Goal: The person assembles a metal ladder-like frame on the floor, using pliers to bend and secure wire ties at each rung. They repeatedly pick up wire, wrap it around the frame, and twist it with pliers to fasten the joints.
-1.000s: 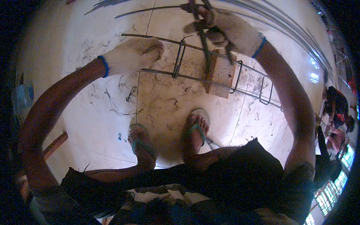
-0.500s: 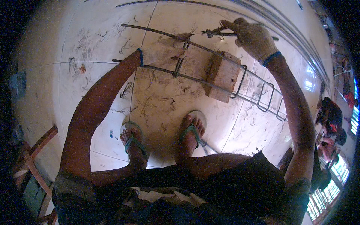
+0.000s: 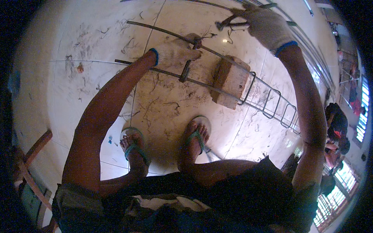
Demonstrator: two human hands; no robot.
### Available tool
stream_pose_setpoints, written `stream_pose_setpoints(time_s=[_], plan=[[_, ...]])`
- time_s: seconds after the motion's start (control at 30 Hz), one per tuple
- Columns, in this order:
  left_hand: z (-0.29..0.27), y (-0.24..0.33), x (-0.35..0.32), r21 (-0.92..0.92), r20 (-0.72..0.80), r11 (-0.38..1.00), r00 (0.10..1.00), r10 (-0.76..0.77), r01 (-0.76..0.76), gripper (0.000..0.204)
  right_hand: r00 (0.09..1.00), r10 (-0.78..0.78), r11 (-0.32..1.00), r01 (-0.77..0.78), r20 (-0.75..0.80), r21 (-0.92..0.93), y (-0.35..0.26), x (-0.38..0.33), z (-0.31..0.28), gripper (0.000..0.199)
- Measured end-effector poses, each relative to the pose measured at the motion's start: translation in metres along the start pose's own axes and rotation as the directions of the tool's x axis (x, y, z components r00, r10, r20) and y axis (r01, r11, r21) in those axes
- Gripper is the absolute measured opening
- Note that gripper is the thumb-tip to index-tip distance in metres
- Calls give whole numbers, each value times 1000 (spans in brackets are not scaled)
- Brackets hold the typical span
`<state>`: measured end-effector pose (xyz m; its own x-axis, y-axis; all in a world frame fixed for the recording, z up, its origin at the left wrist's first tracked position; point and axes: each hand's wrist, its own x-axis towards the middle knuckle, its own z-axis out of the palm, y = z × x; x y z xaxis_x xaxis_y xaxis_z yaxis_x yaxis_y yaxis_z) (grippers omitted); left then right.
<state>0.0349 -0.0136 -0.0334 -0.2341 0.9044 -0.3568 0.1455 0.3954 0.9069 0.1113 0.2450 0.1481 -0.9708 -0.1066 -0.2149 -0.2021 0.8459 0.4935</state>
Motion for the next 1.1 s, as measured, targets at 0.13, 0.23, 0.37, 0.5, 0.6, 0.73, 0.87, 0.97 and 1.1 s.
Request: stream_pose_setpoints(time_s=[0.13,0.23,0.37,0.5,0.6,0.73,0.87,0.97,1.1], plan=[[-1,19,-8,158,-121,987,993,0,19,49,981,152,979,-132,-117,156,20,8,-42,62],[-4,23,-6,128,-58,987,994,-93,100,50,1000,8,998,-10,-27,-61,9,16,-38,69],[-2,14,-3,45,-64,998,997,-48,50,51,994,-98,988,102,41,-112,-15,3,0,78],[-1,6,0,140,-75,986,992,106,-95,52,993,-110,994,111,29,-12,-27,-10,26,74],[-2,7,1,131,-56,991,997,45,-37,55,993,-114,989,112,11,92,-38,-14,33,68],[-4,12,-1,127,-46,992,999,9,-3,59,998,-45,981,51,-40,189,-48,-16,37,74],[-5,18,-6,136,-44,990,998,-39,44,62,997,-24,969,40,-68,245,-53,-16,37,77],[-6,20,-10,177,-77,984,997,1,13,63,995,-20,964,46,-101,261,-58,-14,36,80],[-5,17,-8,196,-68,980,997,-20,34,62,997,34,961,-12,-76,276,-64,-15,35,80]])
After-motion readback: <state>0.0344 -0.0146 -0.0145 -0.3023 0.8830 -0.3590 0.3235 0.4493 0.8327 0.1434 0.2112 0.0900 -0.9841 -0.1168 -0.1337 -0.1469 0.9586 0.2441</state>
